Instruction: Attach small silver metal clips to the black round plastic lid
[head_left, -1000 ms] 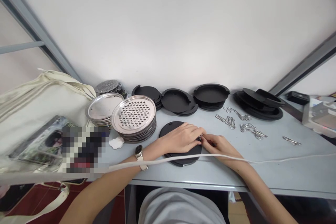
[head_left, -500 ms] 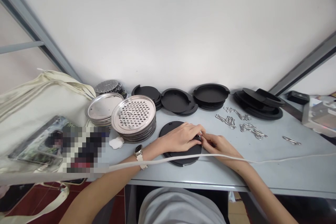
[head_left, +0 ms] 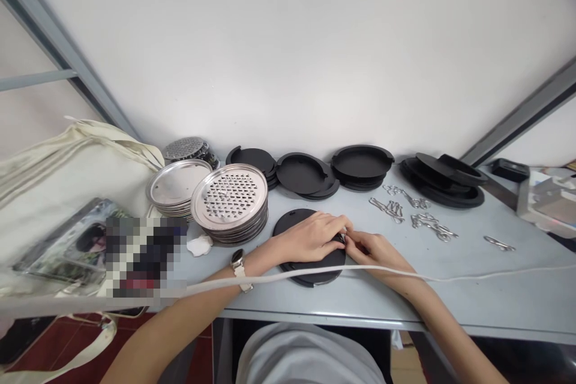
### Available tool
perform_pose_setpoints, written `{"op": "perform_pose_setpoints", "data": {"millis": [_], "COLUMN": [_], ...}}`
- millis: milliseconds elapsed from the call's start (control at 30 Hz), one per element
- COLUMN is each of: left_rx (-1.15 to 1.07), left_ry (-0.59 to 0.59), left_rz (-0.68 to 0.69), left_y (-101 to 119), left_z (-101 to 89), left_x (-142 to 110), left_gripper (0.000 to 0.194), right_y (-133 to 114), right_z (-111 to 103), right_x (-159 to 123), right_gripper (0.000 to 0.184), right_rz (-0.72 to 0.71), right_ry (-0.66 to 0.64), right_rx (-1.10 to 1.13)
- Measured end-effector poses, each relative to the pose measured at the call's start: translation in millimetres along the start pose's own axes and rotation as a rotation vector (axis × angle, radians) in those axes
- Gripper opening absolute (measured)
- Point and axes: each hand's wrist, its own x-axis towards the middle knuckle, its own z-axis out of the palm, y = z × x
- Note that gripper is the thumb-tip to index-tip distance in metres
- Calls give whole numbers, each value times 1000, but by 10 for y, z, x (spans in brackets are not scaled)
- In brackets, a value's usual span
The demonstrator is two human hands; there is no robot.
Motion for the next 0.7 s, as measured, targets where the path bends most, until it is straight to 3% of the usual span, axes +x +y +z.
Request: {"op": "perform_pose_setpoints", "data": {"millis": [700], "left_rx": [9], "left_ry": [-12], "left_rz": [16], "left_y": [-8], "left_z": [18], "left_x": [4], "left_gripper": [17], "right_y": [-4], "right_z": [24], "right_x": [-6], "right_gripper": [36], "right_rz": [9], "right_ry": [55], "right_rx": [24]}}
